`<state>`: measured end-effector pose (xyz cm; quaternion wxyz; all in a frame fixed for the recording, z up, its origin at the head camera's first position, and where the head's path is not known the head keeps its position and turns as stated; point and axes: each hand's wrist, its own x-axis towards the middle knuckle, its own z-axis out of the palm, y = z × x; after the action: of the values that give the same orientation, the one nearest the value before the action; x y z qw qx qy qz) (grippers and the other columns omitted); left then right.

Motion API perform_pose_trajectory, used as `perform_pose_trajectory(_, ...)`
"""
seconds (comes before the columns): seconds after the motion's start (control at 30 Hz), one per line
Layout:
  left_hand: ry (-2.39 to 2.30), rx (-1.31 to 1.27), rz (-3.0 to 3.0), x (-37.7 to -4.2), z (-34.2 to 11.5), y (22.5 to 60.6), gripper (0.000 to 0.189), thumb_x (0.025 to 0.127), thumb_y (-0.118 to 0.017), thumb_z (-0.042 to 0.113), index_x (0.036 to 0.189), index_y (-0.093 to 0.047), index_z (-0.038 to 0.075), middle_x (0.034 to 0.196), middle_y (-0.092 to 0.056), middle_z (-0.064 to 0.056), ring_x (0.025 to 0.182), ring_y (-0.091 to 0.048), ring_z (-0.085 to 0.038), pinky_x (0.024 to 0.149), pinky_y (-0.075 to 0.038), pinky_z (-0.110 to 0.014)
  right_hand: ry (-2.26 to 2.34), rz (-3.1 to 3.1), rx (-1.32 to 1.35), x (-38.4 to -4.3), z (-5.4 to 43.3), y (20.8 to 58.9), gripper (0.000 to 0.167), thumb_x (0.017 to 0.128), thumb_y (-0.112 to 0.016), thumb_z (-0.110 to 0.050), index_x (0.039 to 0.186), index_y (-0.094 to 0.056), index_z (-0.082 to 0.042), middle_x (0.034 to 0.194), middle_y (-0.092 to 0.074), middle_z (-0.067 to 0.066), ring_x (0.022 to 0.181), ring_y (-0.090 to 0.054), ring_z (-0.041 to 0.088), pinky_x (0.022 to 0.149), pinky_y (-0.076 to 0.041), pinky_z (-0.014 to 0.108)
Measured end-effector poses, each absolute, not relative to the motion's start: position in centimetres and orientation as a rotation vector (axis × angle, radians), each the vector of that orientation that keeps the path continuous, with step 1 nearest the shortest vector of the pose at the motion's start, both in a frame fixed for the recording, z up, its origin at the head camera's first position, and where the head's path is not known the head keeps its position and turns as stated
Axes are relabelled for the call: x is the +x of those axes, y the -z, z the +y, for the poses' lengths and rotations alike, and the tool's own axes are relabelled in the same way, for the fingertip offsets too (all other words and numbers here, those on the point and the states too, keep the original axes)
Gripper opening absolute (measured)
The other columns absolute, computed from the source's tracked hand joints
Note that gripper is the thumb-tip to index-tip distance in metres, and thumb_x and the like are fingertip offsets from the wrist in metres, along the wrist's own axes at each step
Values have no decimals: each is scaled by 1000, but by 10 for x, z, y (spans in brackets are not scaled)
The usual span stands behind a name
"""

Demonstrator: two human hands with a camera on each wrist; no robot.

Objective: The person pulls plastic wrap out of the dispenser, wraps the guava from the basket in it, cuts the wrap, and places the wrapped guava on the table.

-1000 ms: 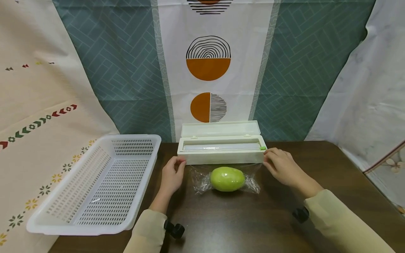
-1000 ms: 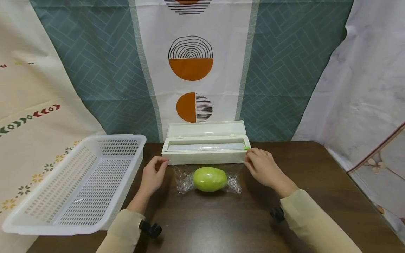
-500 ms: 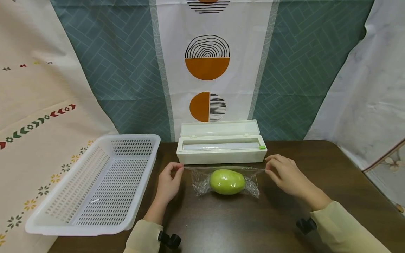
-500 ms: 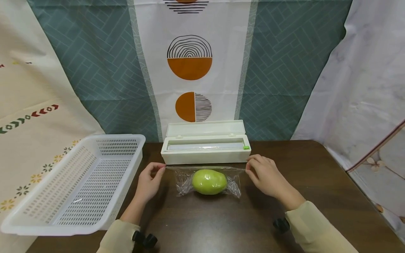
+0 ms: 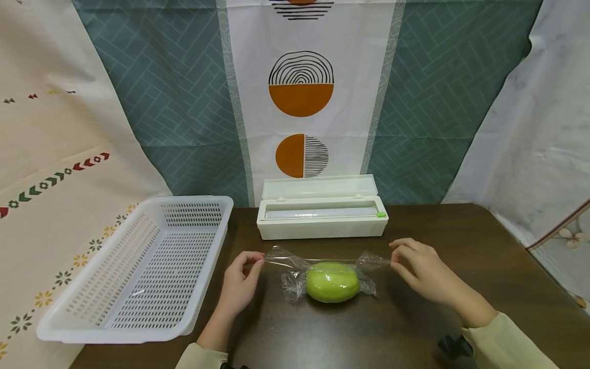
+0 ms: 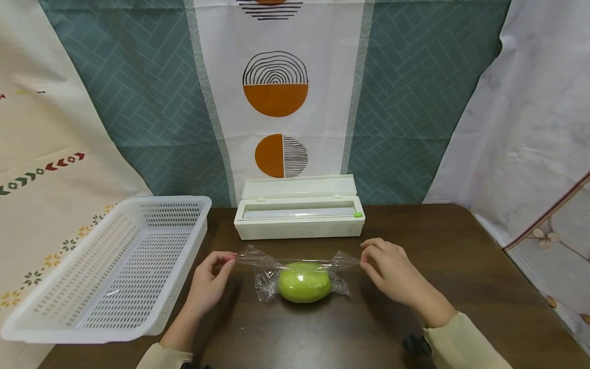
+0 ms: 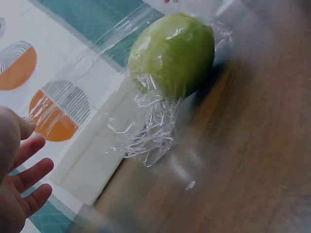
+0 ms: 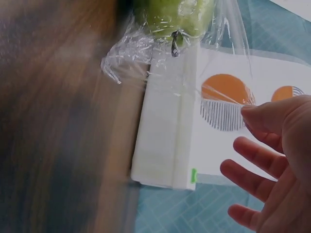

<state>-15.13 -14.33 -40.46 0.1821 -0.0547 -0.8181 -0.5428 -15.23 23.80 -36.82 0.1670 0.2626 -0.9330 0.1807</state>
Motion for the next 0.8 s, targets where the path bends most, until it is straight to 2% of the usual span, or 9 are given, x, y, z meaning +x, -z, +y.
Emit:
perform_pose_trajectory(0.23, 1493, -216, -2269, -141, -151, 417, 8, 88, -64, 3, 87, -63, 11, 100, -69, -1, 93, -62, -12, 75, -51, -25, -516, -2603, 810, -140, 238, 366, 28, 78, -74, -7, 78, -53, -26, 109, -63, 4, 100, -61, 25, 80, -41, 53)
perform_pose_trajectory(0.37, 1485, -259, -2268, -132, -154, 418, 9, 85, -66, 1, 87, -65, 10, 99, -68, -2, 90, -63, -14, 73, -52, -27, -498, -2582, 855, -135, 239, 368, 31, 75, -76, -7, 77, -53, -28, 107, -62, 2, 97, -62, 22, 77, -43, 50)
perform_pose_trajectory(0.57, 1439, -313, -2379, -122, -160, 419, 10, 84, -69, 5, 86, -66, 14, 96, -63, 3, 87, -57, -8, 70, -47, -24, -455, -2572, 880, -131, 241, 379, 34, 73, -78, -8, 76, -53, -31, 104, -63, -1, 93, -62, 17, 74, -45, 44)
perform_pose_trajectory(0.8, 1406, -389, -2506, -117, -167, 422, 17, 82, -71, 7, 81, -66, 23, 87, -58, 11, 79, -52, -3, 68, -45, -23, -442, -2580, 919, -130, 242, 392, 35, 71, -80, -12, 76, -52, -33, 102, -62, -2, 89, -61, 17, 72, -44, 45)
